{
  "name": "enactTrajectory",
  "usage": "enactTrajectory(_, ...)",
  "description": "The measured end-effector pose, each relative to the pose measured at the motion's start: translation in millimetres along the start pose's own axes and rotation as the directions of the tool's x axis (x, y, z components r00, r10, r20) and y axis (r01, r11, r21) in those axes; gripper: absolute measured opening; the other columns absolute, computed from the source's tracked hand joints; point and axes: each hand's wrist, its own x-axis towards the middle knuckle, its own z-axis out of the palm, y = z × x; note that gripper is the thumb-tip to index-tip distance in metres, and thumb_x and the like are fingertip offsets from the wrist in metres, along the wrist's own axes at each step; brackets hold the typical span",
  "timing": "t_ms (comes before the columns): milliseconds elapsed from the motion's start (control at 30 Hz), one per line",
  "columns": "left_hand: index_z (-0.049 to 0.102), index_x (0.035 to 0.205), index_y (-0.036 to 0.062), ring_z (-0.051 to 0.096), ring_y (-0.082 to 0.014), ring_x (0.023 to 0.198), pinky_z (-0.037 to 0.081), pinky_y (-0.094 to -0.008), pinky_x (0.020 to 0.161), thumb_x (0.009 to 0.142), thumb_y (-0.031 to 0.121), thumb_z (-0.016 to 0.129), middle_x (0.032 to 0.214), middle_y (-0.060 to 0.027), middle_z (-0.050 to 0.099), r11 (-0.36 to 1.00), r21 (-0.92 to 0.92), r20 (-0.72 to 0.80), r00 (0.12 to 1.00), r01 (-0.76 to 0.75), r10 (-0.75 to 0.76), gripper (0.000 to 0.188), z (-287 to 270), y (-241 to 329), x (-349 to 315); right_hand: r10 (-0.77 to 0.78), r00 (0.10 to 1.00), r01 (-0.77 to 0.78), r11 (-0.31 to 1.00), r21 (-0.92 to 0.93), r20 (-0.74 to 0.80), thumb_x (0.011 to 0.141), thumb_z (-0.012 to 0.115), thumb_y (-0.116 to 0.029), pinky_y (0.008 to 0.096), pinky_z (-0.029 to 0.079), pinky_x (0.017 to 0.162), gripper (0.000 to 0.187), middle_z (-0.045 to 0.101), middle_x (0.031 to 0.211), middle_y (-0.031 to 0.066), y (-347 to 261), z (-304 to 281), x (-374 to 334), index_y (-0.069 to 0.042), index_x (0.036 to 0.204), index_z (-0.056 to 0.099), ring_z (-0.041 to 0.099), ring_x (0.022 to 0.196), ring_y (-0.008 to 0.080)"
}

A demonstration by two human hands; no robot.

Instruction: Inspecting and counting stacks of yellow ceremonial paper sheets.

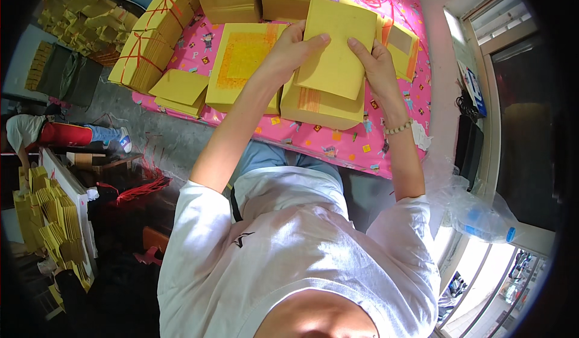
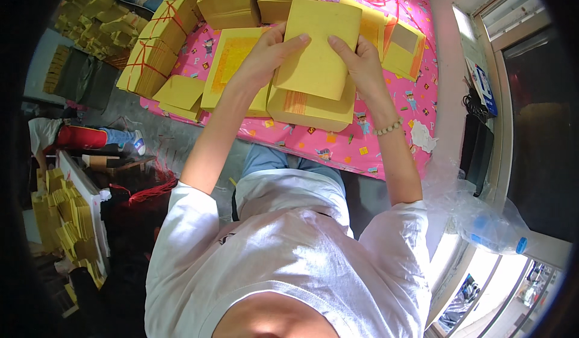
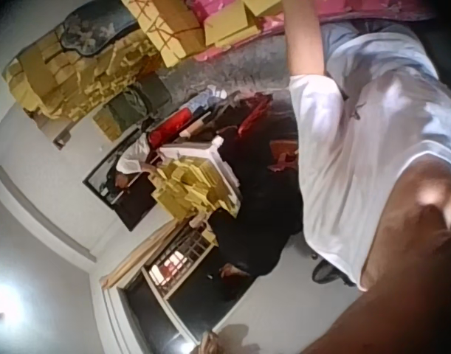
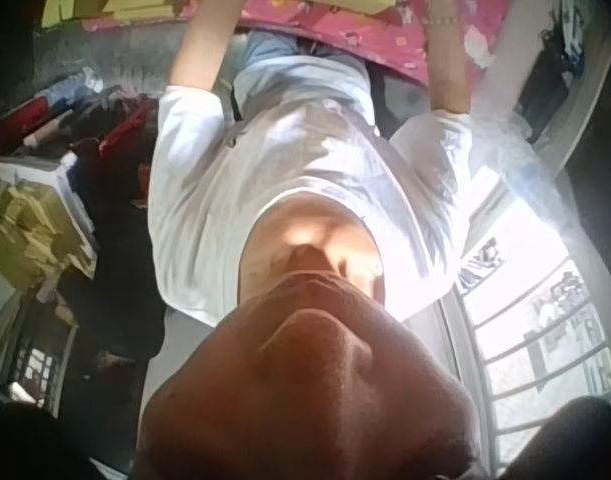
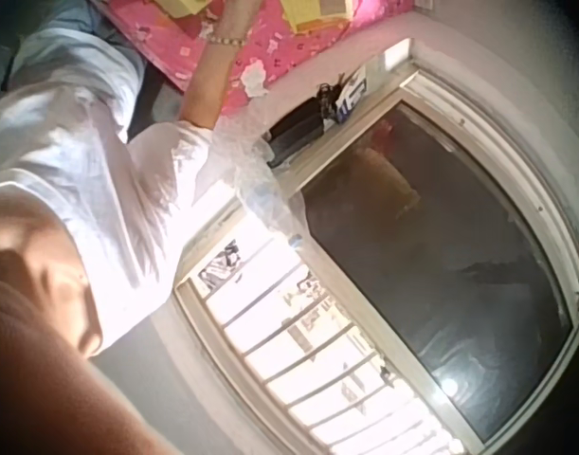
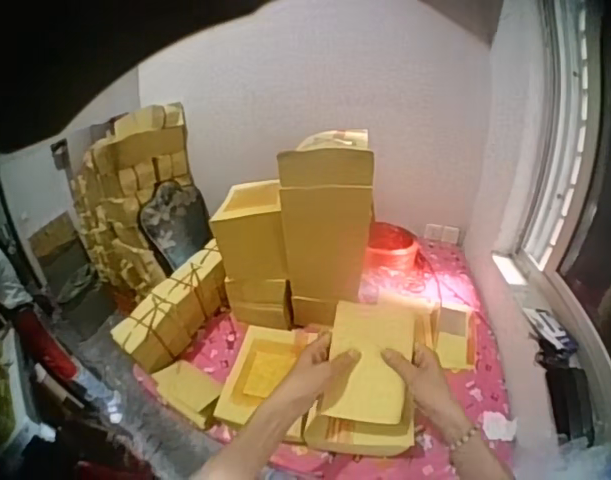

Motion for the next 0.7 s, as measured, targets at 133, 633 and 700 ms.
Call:
enactTrajectory(133,0.05,0.119,0.0006,0.062,-0.0145,0.097,0.052,-0.0293,0.08,0.092,0.015,0.06,0.11,-0.0086,0.063,0.996,-0.018,-0.011,0.996,0.088,-0.088,0.033,1,-3,7,0.12,0.993,-0.121,0.986,0.112,0.013,0.091,0.063,-0.018,0.0245,0.054,0.071,0.03,0.067,0.1,0.0087,2,-2,2,0.003,0.111,0.059,0.065,0.084,0.0107)
enactTrajectory(633,0.044,0.125,0.0006,0.056,-0.0127,0.106,0.047,-0.0281,0.089,0.093,0.006,0.052,0.116,-0.0083,0.058,0.97,-0.044,-0.042,0.971,-0.237,0.235,0.033,18,-9,-11,-0.251,0.966,0.242,0.962,-0.127,-0.061,0.091,0.063,-0.018,0.0276,0.05,0.086,0.032,0.057,0.118,0.0096,-1,2,-2,0.003,0.114,0.056,0.056,0.107,0.013)
enactTrajectory(700,0.043,0.124,0.0006,0.055,-0.0117,0.106,0.046,-0.0275,0.089,0.094,0.005,0.051,0.115,-0.008,0.058,0.959,-0.027,-0.028,0.959,-0.282,0.281,0.031,18,-14,-14,-0.387,0.916,0.357,0.906,-0.227,-0.103,0.09,0.065,-0.018,0.0287,0.049,0.087,0.032,0.055,0.121,0.01,-13,9,-1,0.001,0.114,0.057,0.055,0.108,0.0154)
